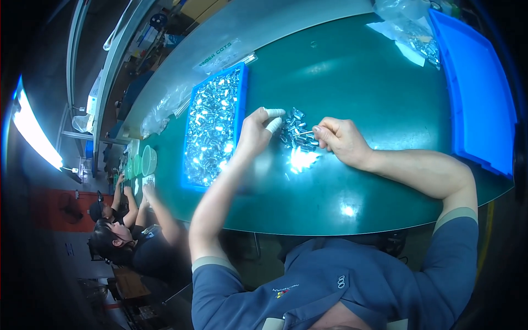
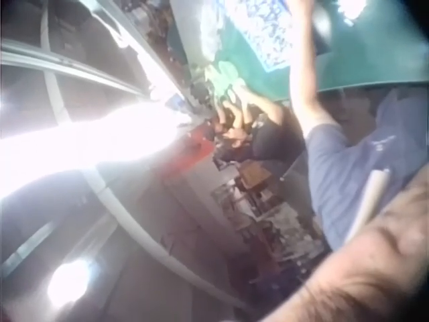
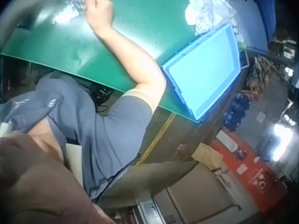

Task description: The person assembles small white plastic components by inserting metal pins into them with an insertion tool.

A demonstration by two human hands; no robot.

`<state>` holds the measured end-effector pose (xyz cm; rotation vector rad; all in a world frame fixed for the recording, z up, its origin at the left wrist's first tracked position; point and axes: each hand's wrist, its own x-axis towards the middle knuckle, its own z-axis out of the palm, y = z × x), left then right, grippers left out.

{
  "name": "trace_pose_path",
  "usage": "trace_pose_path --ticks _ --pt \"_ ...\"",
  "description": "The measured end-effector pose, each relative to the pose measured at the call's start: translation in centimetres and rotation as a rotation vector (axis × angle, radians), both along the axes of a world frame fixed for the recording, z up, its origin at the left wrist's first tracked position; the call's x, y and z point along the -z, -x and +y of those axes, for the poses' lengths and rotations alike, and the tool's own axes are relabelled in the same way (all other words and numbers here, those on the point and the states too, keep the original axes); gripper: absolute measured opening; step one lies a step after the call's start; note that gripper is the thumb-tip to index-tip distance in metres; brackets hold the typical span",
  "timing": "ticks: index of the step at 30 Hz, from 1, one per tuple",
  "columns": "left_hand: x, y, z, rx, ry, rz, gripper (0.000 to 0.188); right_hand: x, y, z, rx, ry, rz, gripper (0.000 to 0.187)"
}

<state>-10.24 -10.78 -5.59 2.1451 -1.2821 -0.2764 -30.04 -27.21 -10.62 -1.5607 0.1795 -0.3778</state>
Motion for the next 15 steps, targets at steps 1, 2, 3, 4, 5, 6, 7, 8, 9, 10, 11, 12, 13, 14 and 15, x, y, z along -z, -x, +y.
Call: trace_pose_path --ticks 1,2,3,4,5,6,7,8,9,10,11,12,13,14,15 --pt "0.6 0.8 0.1 0.002 -0.004 0.008 0.025 0.5 0.1 -0.2 0.002 -0.004 0.008 0.034" --pt "0.5 1.8 0.4 -0.076 0.095 0.253 0.024 0.4 0.0 -0.3 0.002 0.002 0.024 0.032" --pt "-0.1 2.8 0.8 -0.158 0.205 0.494 0.023 -0.2 0.0 -0.2 -0.004 0.016 0.036 0.03" --pt "-0.6 4.0 1.0 -0.181 0.276 0.591 0.022 -0.8 0.0 -0.2 -0.016 0.021 0.037 0.03" --pt "-0.5 4.8 1.0 -0.206 0.283 0.632 0.021 -0.9 0.0 -0.4 0.005 0.03 0.025 0.028" --pt "-0.1 5.4 1.2 -0.213 0.322 0.664 0.021 -0.9 0.0 -0.4 0.025 0.04 0.012 0.027" --pt "0.3 6.0 1.4 -0.221 0.364 0.695 0.02 -0.8 0.0 -0.4 0.01 0.045 0.016 0.027" --pt "0.7 6.5 1.3 -0.242 0.408 0.692 0.019 -0.7 -0.2 -0.3 0.01 0.028 0.019 0.027" --pt "1.0 7.0 1.6 -0.234 0.43 0.738 0.018 -0.7 -0.2 -0.3 0.01 0.012 0.021 0.026" --pt "1.3 7.4 1.5 -0.229 0.446 0.785 0.018 -0.7 -0.1 -0.2 -0.007 0.024 0.018 0.026" --pt "1.4 7.8 1.6 -0.227 0.468 0.824 0.018 -0.9 0.0 0.1 0.037 0.004 0.006 0.026" --pt "1.6 8.3 1.6 -0.239 0.479 0.833 0.018 -0.9 0.1 0.3 0.079 -0.015 -0.007 0.027" --pt "1.8 8.5 1.6 -0.23 0.489 0.818 0.019 -0.7 0.0 0.4 0.052 -0.002 -0.018 0.027" --pt "2.3 8.7 1.6 -0.193 0.515 0.805 0.02 -0.2 0.1 0.5 0.069 0.005 -0.034 0.027" --pt "2.5 9.0 1.7 -0.164 0.538 0.792 0.02 -0.2 0.2 0.7 0.079 0.008 -0.048 0.026"
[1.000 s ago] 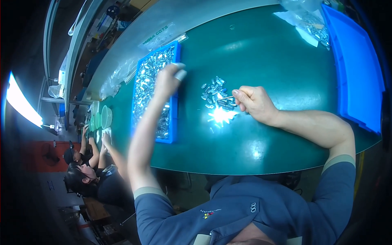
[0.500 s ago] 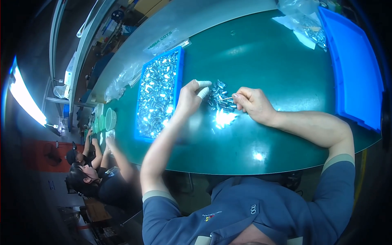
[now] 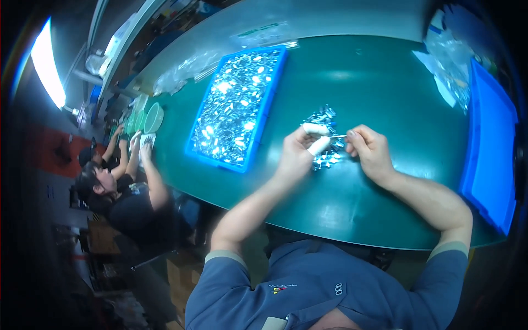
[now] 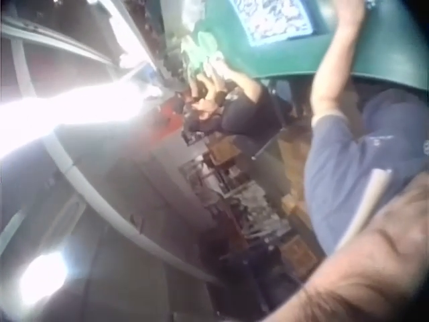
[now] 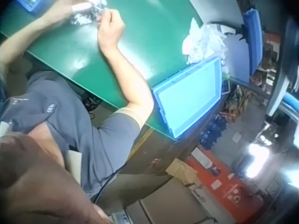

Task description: The person assembles small white plastic components by inserting metal pins into them with an insertion tool.

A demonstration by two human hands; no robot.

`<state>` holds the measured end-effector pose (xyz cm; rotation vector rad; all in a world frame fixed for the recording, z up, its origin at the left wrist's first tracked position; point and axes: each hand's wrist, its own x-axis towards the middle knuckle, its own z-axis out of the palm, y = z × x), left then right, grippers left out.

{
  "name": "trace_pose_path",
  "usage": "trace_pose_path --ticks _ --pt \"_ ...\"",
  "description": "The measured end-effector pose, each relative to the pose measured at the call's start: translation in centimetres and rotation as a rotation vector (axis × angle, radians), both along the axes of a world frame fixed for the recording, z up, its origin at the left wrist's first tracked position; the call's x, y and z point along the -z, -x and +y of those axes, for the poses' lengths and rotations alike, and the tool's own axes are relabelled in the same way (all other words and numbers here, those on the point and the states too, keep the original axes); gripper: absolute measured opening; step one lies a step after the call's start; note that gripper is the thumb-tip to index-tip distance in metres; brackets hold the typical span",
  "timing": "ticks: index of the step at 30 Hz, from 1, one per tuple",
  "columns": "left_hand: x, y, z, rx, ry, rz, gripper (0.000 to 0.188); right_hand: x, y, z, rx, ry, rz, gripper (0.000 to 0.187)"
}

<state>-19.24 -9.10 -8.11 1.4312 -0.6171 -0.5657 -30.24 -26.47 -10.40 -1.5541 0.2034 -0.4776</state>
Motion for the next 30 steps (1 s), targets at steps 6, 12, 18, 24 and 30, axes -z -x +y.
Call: trace_pose_path --ticks 6,12,18,24,30 --pt "-0.1 1.3 -0.1 0.021 -0.064 -0.21 0.015 -0.3 0.8 0.3 -0.182 0.009 0.14 0.043" --pt "-0.1 1.2 0.7 -0.012 -0.055 -0.246 0.014 -0.3 0.2 0.3 -0.247 0.04 0.171 0.041" --pt "0.2 1.7 0.3 0.008 0.006 -0.145 0.013 0.7 0.8 -0.3 -0.181 -0.018 0.147 0.022" --pt "0.4 1.5 1.1 -0.025 0.05 -0.205 0.014 0.4 1.0 0.1 -0.137 0.047 0.131 0.022" --pt "0.1 1.6 1.1 -0.032 0.026 -0.323 0.016 0.3 1.1 -0.7 -0.198 0.022 0.226 0.038"
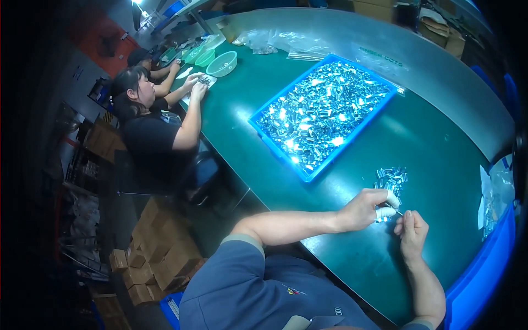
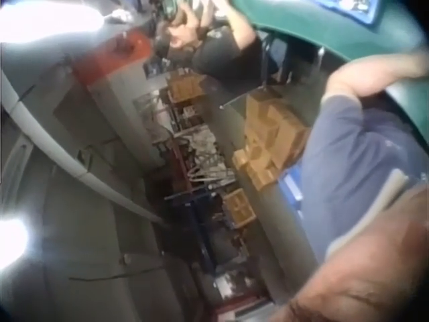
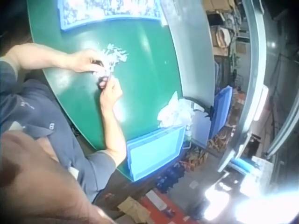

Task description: The person assembles small white plastic components by inserting metal pins into them with an insertion tool.

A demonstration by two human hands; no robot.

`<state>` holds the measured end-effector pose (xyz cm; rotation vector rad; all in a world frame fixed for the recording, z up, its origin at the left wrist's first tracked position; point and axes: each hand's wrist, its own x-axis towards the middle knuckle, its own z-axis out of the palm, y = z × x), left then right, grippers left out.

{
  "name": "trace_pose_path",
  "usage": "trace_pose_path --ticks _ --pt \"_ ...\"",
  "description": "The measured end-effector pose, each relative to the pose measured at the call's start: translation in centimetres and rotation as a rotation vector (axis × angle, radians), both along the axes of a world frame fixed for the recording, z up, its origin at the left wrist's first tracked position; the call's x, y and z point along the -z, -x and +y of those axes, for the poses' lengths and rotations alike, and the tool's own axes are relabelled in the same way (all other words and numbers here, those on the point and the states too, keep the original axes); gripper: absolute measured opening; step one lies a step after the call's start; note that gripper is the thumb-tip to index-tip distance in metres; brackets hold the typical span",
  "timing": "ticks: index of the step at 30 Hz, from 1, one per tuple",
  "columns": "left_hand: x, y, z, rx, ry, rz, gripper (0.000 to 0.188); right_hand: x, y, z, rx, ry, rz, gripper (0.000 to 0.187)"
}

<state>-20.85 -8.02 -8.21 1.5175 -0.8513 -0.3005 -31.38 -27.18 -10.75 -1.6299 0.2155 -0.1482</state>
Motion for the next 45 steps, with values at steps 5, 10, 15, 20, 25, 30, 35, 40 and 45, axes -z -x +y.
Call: trace_pose_path --ticks 5,10,15,20,25,30,35,40,45 --pt "0.0 -0.1 0.0 -0.003 0.018 -0.061 0.015 0.0 -0.1 -0.1 -0.008 0.032 0.006 0.04" --pt "0.1 0.0 0.3 -0.003 -0.017 0.115 0.015 -0.7 -0.3 1.0 0.092 -0.059 -0.068 0.025" --pt "0.0 -0.1 0.1 0.055 -0.039 0.125 0.019 0.5 0.0 -0.1 0.054 0.029 -0.101 0.015" --pt "-0.1 0.1 0.2 0.069 0.007 0.114 0.023 -0.3 0.2 0.3 0.048 0.112 -0.21 0.014" --pt "-0.9 -0.5 0.7 0.129 -0.113 0.139 0.024 -1.3 0.1 0.9 0.08 0.182 -0.324 0.015" --pt "-0.4 -0.1 0.7 0.101 -0.147 0.004 0.024 -1.4 0.3 0.5 0.019 0.317 -0.301 0.024" --pt "0.0 0.0 0.5 0.04 -0.109 -0.161 0.022 -0.9 0.4 0.4 -0.012 0.234 -0.163 0.028" --pt "-0.3 0.0 0.6 0.025 -0.175 -0.046 0.021 -0.5 0.4 0.4 -0.03 0.104 -0.099 0.022" --pt "-0.3 -0.1 0.4 0.028 -0.166 -0.028 0.021 -1.0 0.1 0.7 0.003 0.096 -0.201 0.012"
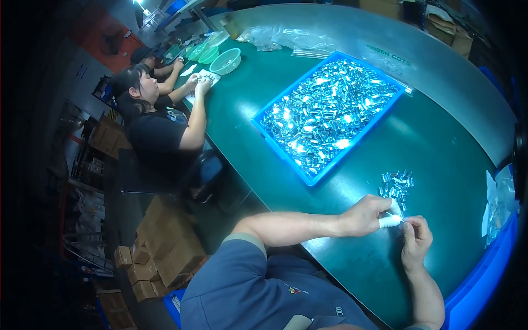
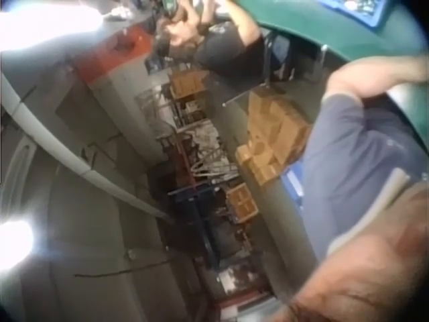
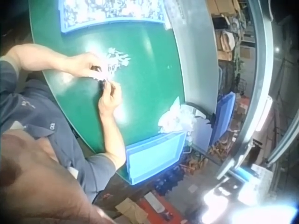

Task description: The person assembles small white plastic components by inserting metal pins into them with an insertion tool.

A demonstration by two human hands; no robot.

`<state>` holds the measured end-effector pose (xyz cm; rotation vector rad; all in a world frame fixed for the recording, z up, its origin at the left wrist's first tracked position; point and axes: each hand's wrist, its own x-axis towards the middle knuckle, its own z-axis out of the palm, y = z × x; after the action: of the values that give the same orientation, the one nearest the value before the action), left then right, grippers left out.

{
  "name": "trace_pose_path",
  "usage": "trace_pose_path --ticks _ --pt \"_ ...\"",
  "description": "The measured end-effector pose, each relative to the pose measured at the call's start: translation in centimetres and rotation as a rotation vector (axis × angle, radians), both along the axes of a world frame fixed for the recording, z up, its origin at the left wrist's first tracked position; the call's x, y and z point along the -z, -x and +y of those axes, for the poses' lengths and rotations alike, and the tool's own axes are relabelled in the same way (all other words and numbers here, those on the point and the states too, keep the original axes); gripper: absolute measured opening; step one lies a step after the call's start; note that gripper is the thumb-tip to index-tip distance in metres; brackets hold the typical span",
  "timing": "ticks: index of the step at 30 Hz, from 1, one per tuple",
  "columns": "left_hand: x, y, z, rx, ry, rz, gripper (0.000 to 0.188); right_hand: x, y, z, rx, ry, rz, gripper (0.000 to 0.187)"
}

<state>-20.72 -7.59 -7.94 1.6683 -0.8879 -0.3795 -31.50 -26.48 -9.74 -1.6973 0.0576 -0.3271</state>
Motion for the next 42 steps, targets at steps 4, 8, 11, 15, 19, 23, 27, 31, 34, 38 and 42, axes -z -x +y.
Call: trace_pose_path --ticks 4,8,11,15,19,23,27,31,34,38,42 --pt "-0.4 0.1 0.0 0.008 0.077 -0.003 0.021 -0.2 -0.1 -0.1 -0.004 0.018 0.007 0.012" --pt "-0.4 0.1 0.0 0.005 0.08 -0.02 0.021 0.0 -0.1 -0.2 0.002 0.051 -0.025 0.013" --pt "-0.3 0.3 0.0 0.009 0.067 0.0 0.021 0.0 0.0 -0.3 -0.009 0.056 -0.013 0.015" --pt "-0.5 0.2 0.1 0.022 0.077 0.024 0.023 0.3 0.0 -0.2 -0.002 0.036 -0.006 0.017" --pt "-0.5 0.1 0.1 0.016 0.085 0.011 0.023 0.2 -0.1 -0.3 -0.012 0.019 0.009 0.016" --pt "-0.2 0.1 0.0 0.007 0.078 -0.031 0.023 0.3 -0.1 -0.5 -0.018 -0.022 0.062 0.015" --pt "-0.3 0.2 -0.1 0.015 0.073 -0.001 0.023 1.0 -0.3 -0.3 0.009 0.035 -0.042 0.021" --pt "-0.2 0.3 -0.1 0.023 0.072 0.047 0.023 0.8 -0.2 -0.4 -0.003 0.035 -0.04 0.022" --pt "-0.1 0.2 0.0 0.018 0.09 0.07 0.023 0.3 -0.1 -0.5 -0.024 -0.027 0.085 0.017" --pt "-0.2 0.2 0.0 0.011 0.09 0.046 0.023 0.1 0.0 -0.5 -0.014 -0.04 0.072 0.019" --pt "-0.5 0.1 0.1 0.023 0.078 0.042 0.023 0.0 -0.1 -0.4 -0.003 -0.027 0.049 0.02"
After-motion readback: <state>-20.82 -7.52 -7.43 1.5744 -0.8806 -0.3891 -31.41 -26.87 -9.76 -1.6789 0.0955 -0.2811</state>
